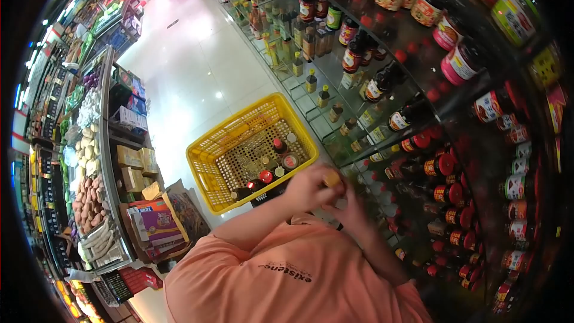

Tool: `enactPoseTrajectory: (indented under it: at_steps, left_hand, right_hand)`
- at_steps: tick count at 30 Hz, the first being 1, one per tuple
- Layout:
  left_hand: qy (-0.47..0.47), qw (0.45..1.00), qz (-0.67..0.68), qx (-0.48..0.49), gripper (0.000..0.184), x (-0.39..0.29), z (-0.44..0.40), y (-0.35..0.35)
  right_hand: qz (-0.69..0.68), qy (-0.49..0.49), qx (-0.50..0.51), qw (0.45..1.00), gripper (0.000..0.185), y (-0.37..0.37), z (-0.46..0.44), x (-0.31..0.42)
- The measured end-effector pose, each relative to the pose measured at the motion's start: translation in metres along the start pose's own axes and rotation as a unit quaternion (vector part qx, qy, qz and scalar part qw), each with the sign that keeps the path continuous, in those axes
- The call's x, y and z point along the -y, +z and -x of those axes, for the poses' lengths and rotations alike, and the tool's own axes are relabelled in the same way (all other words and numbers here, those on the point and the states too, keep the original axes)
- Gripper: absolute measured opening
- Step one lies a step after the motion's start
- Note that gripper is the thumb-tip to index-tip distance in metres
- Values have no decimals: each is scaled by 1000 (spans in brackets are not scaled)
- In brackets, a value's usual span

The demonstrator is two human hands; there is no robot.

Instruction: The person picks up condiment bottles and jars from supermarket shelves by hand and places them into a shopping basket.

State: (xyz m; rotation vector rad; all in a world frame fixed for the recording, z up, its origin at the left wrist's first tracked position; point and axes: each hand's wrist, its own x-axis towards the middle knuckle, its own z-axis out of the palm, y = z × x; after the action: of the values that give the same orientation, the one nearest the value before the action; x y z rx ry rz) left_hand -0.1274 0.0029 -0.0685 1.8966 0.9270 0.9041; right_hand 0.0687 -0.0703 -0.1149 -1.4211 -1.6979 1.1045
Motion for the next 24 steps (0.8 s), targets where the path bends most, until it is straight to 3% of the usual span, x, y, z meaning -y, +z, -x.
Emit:
enactPoseTrajectory:
  at_steps: [1,2,3,5,7,9,10,12,13,15,17,19,21,22,24]
  left_hand:
    - [-12,999,21,-27,29,13,0,-18]
    - [-88,990,97,-52,26,25,1,-37]
    - [-162,969,171,-76,23,37,3,-58]
    - [-217,922,288,-139,22,79,12,-96]
    - [-162,912,252,-282,25,86,11,-131]
    - [-191,927,179,-270,29,114,21,-164]
    - [-194,929,159,-273,28,133,26,-176]
    - [-232,933,101,-257,27,160,37,-187]
    - [-267,932,43,-240,26,173,42,-190]
    - [-294,925,47,-236,28,215,60,-185]
    - [-328,914,-130,-201,34,250,77,-173]
    - [-317,917,-127,-206,38,301,102,-159]
    - [-198,932,-275,-131,37,319,112,-149]
    - [-251,911,-301,-125,36,325,117,-139]
    - [-292,903,-284,-138,36,333,119,-123]
  right_hand:
    - [-5,-2,-6,1000,81,3,-8,4]
    - [17,8,-3,1000,72,0,-16,10]
    - [15,9,-1,1000,72,-2,-23,10]
    - [13,-8,-36,999,57,-10,-32,7]
    - [21,-15,-62,998,47,-14,-35,-5]
    - [25,75,-66,995,36,-20,-29,-33]
    - [25,76,-64,995,36,-22,-27,-38]
    - [100,117,-130,979,25,-28,-22,-50]
    - [101,119,-129,979,25,-30,-17,-65]
    - [78,135,-227,961,21,-35,-4,-99]
    - [82,159,-273,945,18,-46,5,-110]
    - [75,167,-301,936,16,-57,12,-116]
    - [98,150,-372,911,13,-66,19,-124]
    - [151,220,-369,890,12,-72,15,-101]
    - [174,189,-373,892,13,-78,11,-87]
